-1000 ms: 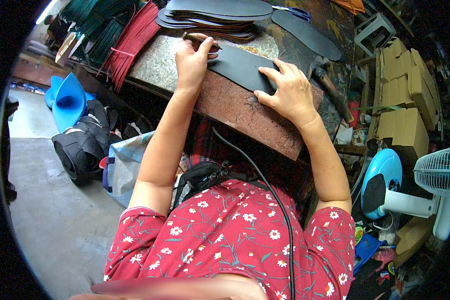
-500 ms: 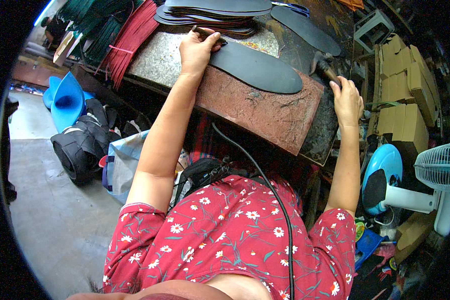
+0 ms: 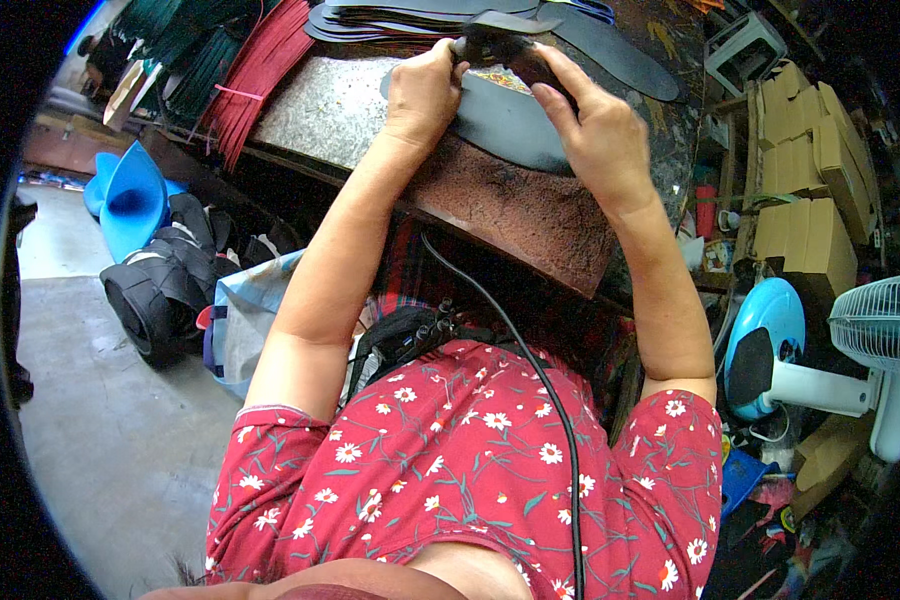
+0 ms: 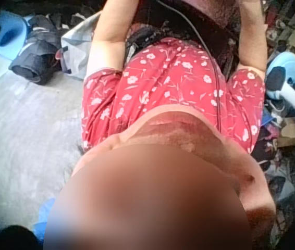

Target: The person repeatedly punches holes along the edges of black shoe insoles using a handheld punch tool and a hammer on a wooden block. They handle multiple insoles one at a time, repositioning each piece to continue punching along the perimeter.

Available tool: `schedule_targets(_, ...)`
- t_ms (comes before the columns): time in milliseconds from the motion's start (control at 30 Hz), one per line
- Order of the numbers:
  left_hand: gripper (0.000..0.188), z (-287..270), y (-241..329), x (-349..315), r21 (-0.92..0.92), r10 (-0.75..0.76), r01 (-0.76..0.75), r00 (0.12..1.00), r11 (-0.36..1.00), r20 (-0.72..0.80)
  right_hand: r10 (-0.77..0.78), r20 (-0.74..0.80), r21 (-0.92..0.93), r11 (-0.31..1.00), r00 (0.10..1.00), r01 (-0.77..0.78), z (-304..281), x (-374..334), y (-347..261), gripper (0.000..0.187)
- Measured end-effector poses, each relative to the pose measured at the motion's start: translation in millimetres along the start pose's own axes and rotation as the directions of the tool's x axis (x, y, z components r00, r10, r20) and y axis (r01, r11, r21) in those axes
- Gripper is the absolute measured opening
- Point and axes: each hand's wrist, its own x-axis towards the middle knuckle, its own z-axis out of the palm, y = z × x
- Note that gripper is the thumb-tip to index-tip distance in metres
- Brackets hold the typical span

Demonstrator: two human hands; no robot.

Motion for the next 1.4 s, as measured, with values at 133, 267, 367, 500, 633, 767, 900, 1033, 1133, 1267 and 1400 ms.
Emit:
schedule_targets(133, 0.010, 3, -13, -1, -0.511, -0.354, 0.305, 0.935, 0.804, 0.001, 0.051, 0.002, -0.115, 0.992, 0.999, -0.051, 1, -22, 29, 0.038)
schedule_targets(267, 0.007, 9, -22, -1, -0.817, -0.454, 0.390, 0.872, 0.424, 0.181, 0.155, 0.030, -0.124, 0.981, 0.987, -0.150, 4, -35, 41, 0.037)
schedule_targets(367, 0.011, 8, -22, -2, -0.702, -0.376, 0.369, 0.914, 0.609, 0.153, 0.102, -0.001, -0.068, 0.993, 0.995, -0.102, -1, -31, 29, 0.037)
schedule_targets(500, 0.015, -1, -16, -1, -0.492, -0.251, 0.266, 0.963, 0.829, 0.097, -0.038, -0.112, 0.104, 0.993, 0.993, 0.050, -25, -22, 4, 0.038)
schedule_targets(633, 0.015, -1, 0, -1, -0.204, 0.062, -0.058, 0.998, 0.977, 0.013, -0.197, -0.254, 0.145, 0.960, 0.947, 0.238, -18, -17, -8, 0.037)
schedule_targets(767, 0.013, 8, 4, -5, -0.123, -0.027, 0.023, 0.999, 0.992, -0.035, -0.024, -0.063, -0.030, 0.999, 0.998, 0.023, -2, -20, 11, 0.038)
schedule_targets(900, 0.013, 14, -10, -3, -0.763, -0.409, 0.380, 0.897, 0.523, 0.166, 0.086, -0.059, -0.075, 0.993, 0.995, -0.090, -9, -26, 29, 0.039)
schedule_targets(1033, 0.015, 11, -13, -3, -0.548, -0.243, 0.260, 0.964, 0.795, 0.106, -0.011, -0.119, 0.015, 1.000, 0.993, 0.013, -29, -26, 16, 0.039)
schedule_targets(1133, 0.016, 6, -3, -5, -0.392, -0.096, 0.113, 0.993, 0.913, 0.063, -0.106, -0.283, 0.194, 0.967, 0.953, 0.165, -31, -25, 2, 0.038)
schedule_targets(1267, 0.016, 8, 12, -7, -0.084, 0.107, -0.104, 0.994, 0.991, 0.032, -0.202, -0.114, -0.128, 0.974, 0.973, 0.187, -11, -27, 5, 0.035)
schedule_targets(1400, 0.011, 12, 5, -4, -0.700, -0.426, 0.423, 0.885, 0.575, 0.185, -0.063, -0.133, -0.146, 0.988, 0.989, 0.044, -7, -31, 23, 0.038)
